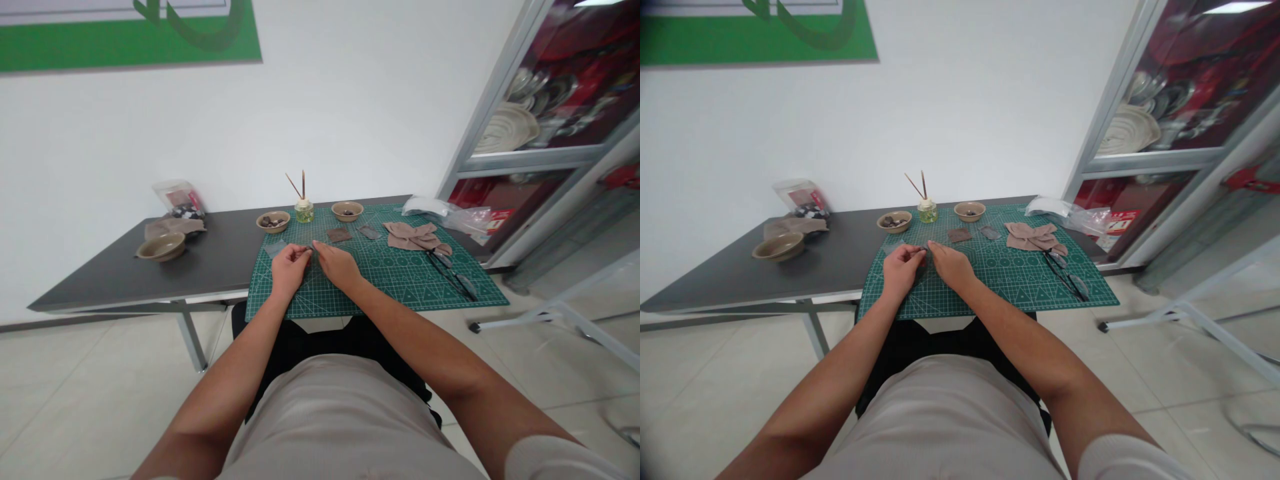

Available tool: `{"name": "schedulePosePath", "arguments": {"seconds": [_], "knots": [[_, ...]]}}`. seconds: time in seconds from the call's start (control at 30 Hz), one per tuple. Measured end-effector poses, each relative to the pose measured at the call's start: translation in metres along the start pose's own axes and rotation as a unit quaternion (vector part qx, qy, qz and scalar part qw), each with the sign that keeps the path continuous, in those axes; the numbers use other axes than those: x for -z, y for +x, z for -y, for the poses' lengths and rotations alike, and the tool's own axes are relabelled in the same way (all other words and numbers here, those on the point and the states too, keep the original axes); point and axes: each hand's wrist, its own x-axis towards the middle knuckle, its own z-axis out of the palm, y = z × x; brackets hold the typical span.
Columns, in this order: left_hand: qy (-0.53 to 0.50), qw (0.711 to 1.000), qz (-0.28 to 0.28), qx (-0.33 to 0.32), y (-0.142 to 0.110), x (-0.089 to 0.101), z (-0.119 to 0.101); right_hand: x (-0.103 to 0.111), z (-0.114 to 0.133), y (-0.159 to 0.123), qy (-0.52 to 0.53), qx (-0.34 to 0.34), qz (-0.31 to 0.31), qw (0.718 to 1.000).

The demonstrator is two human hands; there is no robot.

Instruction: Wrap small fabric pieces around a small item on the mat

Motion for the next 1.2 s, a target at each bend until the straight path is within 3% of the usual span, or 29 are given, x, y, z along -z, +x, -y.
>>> {"name": "schedulePosePath", "arguments": {"seconds": [0.1, 0.23, 0.43, 0.67, 0.87, 1.0, 1.2], "knots": [[-0.023, 1.0, -0.013, 0.002, 0.004, -0.001, 0.002, 0.001, -0.003, 0.003, 0.03, -0.059, -0.043, 0.997], [-0.085, 0.996, 0.023, 0.013, 0.01, -0.003, 0.01, 0.005, -0.007, 0.007, 0.118, -0.112, -0.118, 0.98], [-0.109, 0.993, 0.049, 0.005, 0.012, -0.004, 0.015, 0.011, -0.007, 0.009, 0.203, -0.156, -0.16, 0.953], [0.009, 0.998, 0.056, -0.033, 0.013, 0.0, 0.012, 0.016, 0.0, 0.017, 0.258, -0.147, -0.132, 0.946], [-0.049, 0.998, 0.036, -0.006, 0.014, -0.003, 0.016, 0.007, 0.002, 0.018, 0.335, -0.104, -0.083, 0.933], [-0.066, 0.997, 0.044, 0.002, 0.013, -0.004, 0.017, 0.003, -0.003, 0.016, 0.312, -0.087, -0.067, 0.944], [0.083, 0.994, 0.033, -0.067, 0.011, 0.002, 0.008, 0.002, -0.009, 0.017, 0.279, -0.06, -0.067, 0.956]]}}
